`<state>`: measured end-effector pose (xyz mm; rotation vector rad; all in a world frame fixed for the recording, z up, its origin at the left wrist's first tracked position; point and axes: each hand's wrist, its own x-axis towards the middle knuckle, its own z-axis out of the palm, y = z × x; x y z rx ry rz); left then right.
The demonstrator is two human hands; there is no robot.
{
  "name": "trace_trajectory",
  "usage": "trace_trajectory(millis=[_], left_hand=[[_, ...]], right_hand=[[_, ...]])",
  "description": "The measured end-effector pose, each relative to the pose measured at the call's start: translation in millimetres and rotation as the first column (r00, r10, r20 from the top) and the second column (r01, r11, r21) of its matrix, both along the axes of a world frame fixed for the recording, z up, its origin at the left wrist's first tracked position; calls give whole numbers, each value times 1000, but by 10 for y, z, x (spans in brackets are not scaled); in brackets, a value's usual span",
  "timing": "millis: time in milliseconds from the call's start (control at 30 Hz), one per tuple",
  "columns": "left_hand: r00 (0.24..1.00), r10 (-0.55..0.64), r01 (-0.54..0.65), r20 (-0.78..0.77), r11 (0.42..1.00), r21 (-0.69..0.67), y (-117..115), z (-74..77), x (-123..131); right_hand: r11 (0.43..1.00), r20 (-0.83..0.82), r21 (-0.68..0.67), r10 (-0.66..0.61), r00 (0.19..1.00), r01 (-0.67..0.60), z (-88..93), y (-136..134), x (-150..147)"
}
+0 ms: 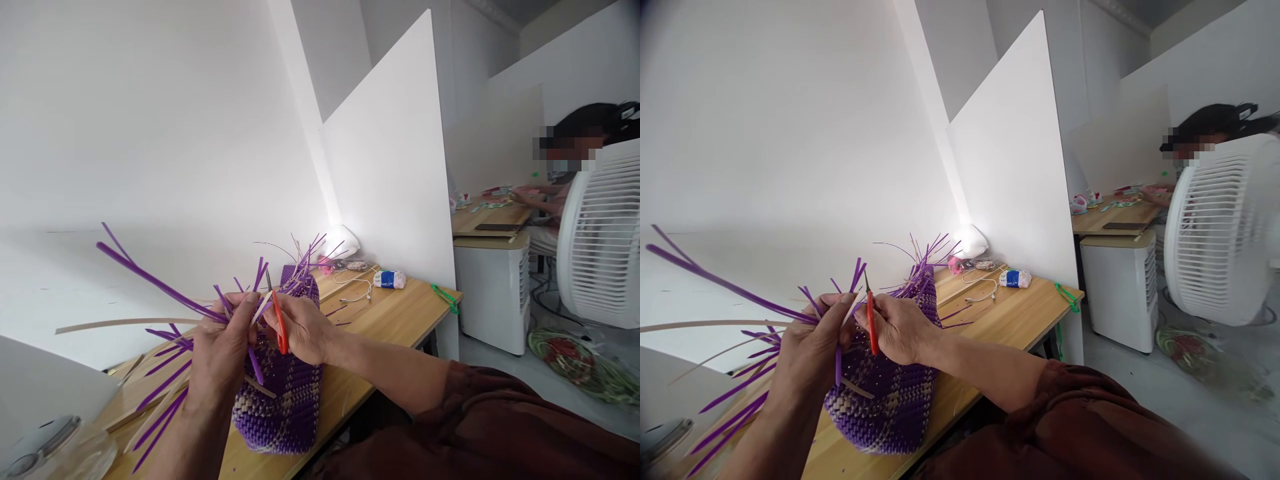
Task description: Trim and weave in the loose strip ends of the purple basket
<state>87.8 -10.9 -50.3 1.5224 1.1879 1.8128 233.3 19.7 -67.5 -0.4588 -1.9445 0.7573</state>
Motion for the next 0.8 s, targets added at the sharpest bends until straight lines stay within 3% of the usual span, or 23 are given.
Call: trace_trajectory(millis=[233,467,633,800], left_hand=[[1000,-12,12,-15,1000,-4,-3,12,0],[996,-86,86,-20,996,-19,-4,19,16],[993,-117,117,-15,993,-15,-19,11,14],[996,-80,78,-41,996,-39,-23,-15,-10]], right_hand=[[1000,-52,-5,-9,999,9,-7,21,-86],[988,-160,-129,58,985,-79,-70,24,-164],[963,-335,-123,189,923,-241,-135,24,-274],[951,-465,-165,159,871,-262,-236,31,-390]])
